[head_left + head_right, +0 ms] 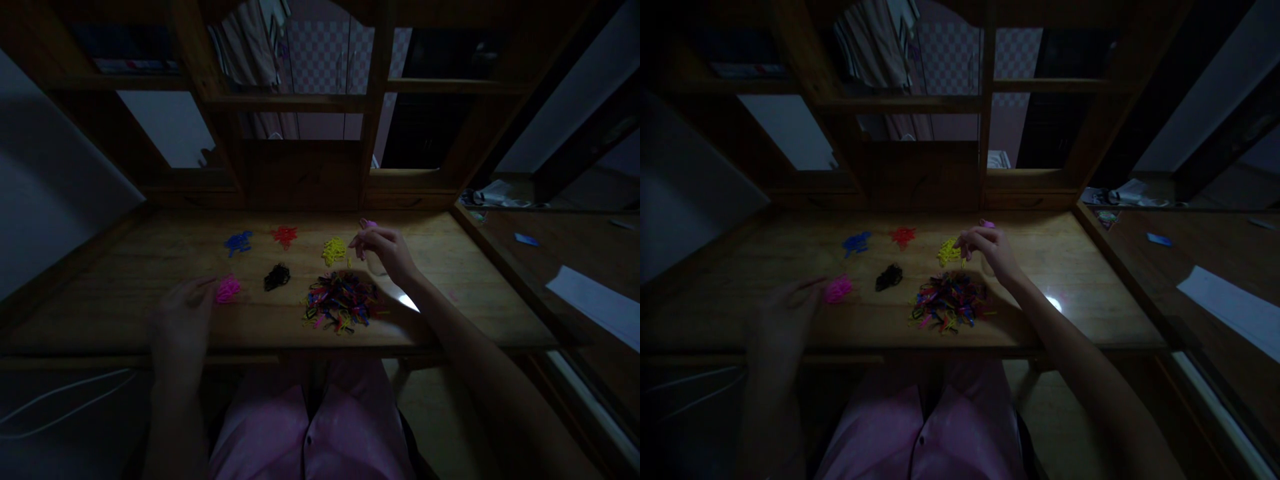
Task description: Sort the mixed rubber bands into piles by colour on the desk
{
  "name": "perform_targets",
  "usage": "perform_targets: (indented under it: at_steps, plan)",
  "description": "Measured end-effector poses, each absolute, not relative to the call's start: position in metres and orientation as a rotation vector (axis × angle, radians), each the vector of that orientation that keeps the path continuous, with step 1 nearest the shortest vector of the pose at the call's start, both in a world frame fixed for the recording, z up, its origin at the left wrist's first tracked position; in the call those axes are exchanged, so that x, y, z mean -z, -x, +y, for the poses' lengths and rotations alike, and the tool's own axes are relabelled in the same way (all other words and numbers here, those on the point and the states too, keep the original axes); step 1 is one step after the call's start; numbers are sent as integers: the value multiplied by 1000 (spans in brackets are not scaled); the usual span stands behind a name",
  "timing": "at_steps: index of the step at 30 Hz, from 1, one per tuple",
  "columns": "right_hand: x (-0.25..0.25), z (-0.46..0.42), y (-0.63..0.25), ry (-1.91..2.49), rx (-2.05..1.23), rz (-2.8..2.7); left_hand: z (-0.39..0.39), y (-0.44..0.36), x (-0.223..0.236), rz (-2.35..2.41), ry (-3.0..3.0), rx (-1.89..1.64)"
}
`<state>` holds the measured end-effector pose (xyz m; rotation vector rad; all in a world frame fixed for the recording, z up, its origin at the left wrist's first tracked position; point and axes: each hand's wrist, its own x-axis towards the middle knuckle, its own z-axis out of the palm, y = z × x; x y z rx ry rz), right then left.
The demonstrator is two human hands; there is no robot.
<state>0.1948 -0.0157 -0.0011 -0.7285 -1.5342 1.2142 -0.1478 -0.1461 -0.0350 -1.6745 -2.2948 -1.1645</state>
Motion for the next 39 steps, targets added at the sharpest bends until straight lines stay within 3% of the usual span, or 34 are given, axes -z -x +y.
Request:
perform_targets:
  at_steps: [3,10,14,20,39]
  plan:
    - [1,-16,-195,720,-1219,-1521,-147,126,26,-2208,1668,1067]
    - [1,-16,-195,702,-1205,-1525,-146,39,28,-2067,2248,1241]
    - [2,-15,-196,680,-1218,-1527,-136,12,41,-1960,2430,1097]
    - [2,-14,-196,673,-1218,-1513,-119,5,46,-1974,2521,870]
    - [-2,-16,-197,647,-1239,-1502,-125,0,28,-2059,2428,1152]
